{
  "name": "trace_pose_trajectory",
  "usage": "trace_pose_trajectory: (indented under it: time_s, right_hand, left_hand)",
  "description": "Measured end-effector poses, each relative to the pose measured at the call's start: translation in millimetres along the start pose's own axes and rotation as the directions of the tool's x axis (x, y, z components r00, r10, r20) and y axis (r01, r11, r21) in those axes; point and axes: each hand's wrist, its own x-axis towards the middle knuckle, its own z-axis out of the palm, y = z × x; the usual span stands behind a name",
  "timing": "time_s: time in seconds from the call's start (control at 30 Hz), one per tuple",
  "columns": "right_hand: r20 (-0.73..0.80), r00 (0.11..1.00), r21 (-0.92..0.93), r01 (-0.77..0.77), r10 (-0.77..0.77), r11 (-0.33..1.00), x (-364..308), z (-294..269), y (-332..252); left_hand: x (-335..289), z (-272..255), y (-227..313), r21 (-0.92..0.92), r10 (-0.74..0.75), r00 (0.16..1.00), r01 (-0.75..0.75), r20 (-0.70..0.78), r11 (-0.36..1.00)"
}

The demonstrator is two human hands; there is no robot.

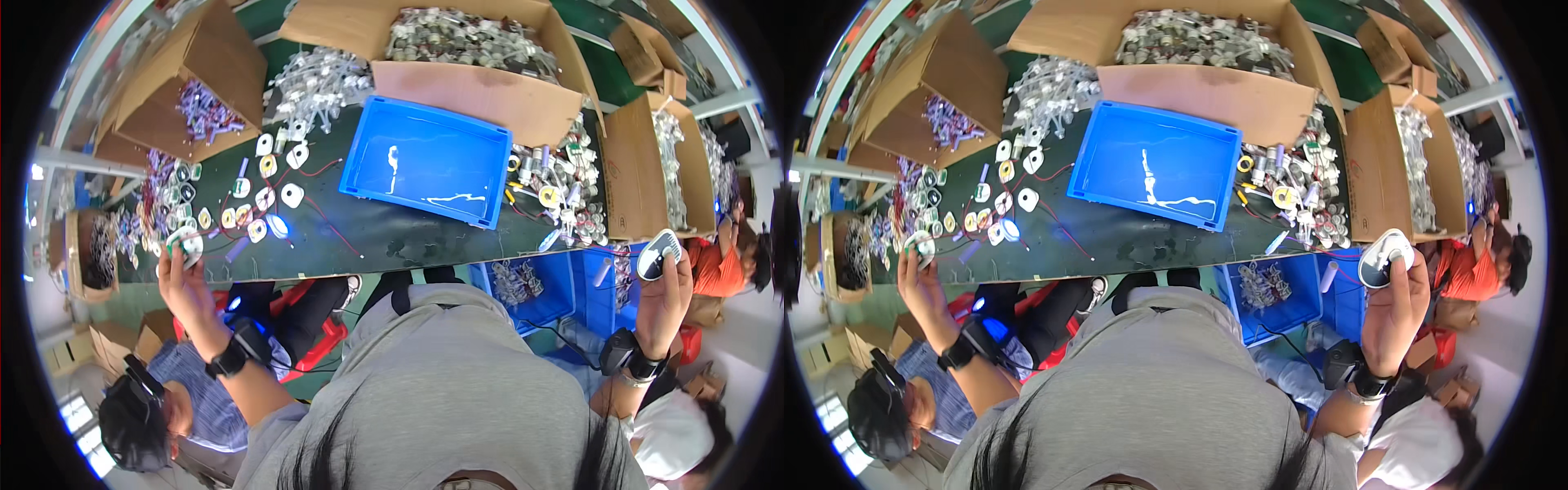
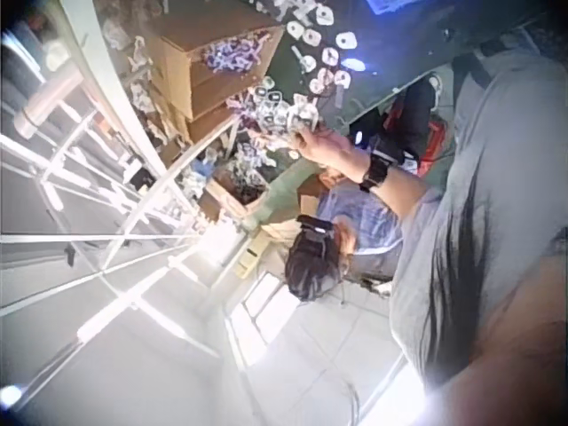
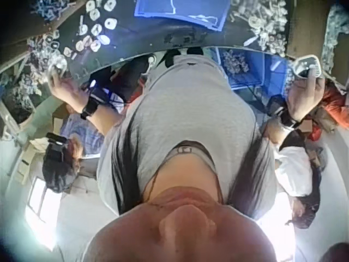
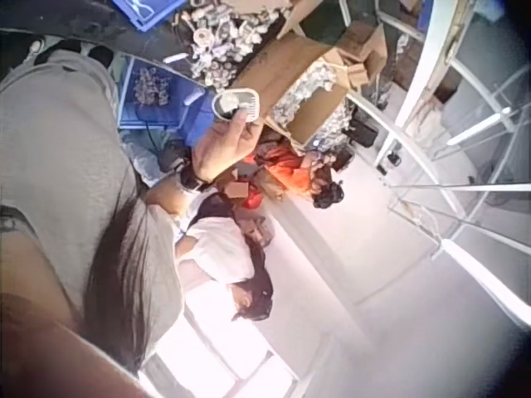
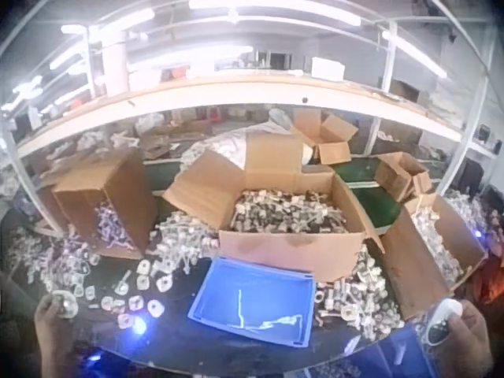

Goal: Assembling and sorting electronic components, wires, and PCB boards in a workshop environment.

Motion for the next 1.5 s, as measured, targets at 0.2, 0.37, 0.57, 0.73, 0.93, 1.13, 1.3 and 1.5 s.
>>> trace_pose_trajectory:
  time_s: [0.2, 0.37, 0.57, 0.73, 0.93, 1.13, 1.3, 1.5]
  right_hand:
    - [0.160, 0.984, -0.028, -0.070, 0.074, 0.997, 35.9, 44.2, 5.4]
    - [0.118, 0.990, -0.006, -0.075, 0.075, 0.997, 50.8, 62.0, 12.8]
    - [0.147, 0.979, -0.040, -0.138, 0.143, 0.990, 51.3, 85.8, 16.0]
    - [0.188, 0.972, -0.081, -0.129, 0.143, 0.988, 47.8, 100.1, 20.1]
    - [0.305, 0.940, -0.019, -0.155, 0.153, 0.988, 42.5, 121.9, 30.0]
    - [0.287, 0.958, -0.125, 0.059, -0.021, 0.990, 16.7, 144.7, 46.3]
    - [0.504, 0.708, -0.181, 0.647, -0.495, 0.741, -13.2, 169.9, 39.8]
    - [0.547, 0.457, -0.050, 0.854, -0.701, 0.518, -16.7, 176.4, 59.4]
  left_hand:
    - [26.2, -68.4, -63.7, 0.189, -0.084, 0.953, 0.144, -0.291, 0.971]
    - [54.9, -93.9, -109.5, 0.162, -0.135, 0.936, 0.196, -0.325, 0.967]
    - [89.9, -137.1, -165.7, 0.229, -0.210, 0.936, 0.279, -0.284, 0.933]
    - [88.9, -158.4, -217.3, 0.307, -0.334, 0.881, 0.437, -0.334, 0.845]
    - [87.6, -172.4, -211.5, 0.777, -0.092, 0.912, 0.391, -0.400, 0.494]
    - [-78.3, 131.5, -35.5, 0.513, -0.302, 0.760, -0.048, 0.576, 0.857]
    - [-154.9, 190.3, 24.5, 0.147, -0.006, 0.490, -0.251, 0.871, 0.957]
    - [-183.4, 211.9, 30.1, 0.137, -0.050, 0.653, -0.082, 0.756, 0.987]
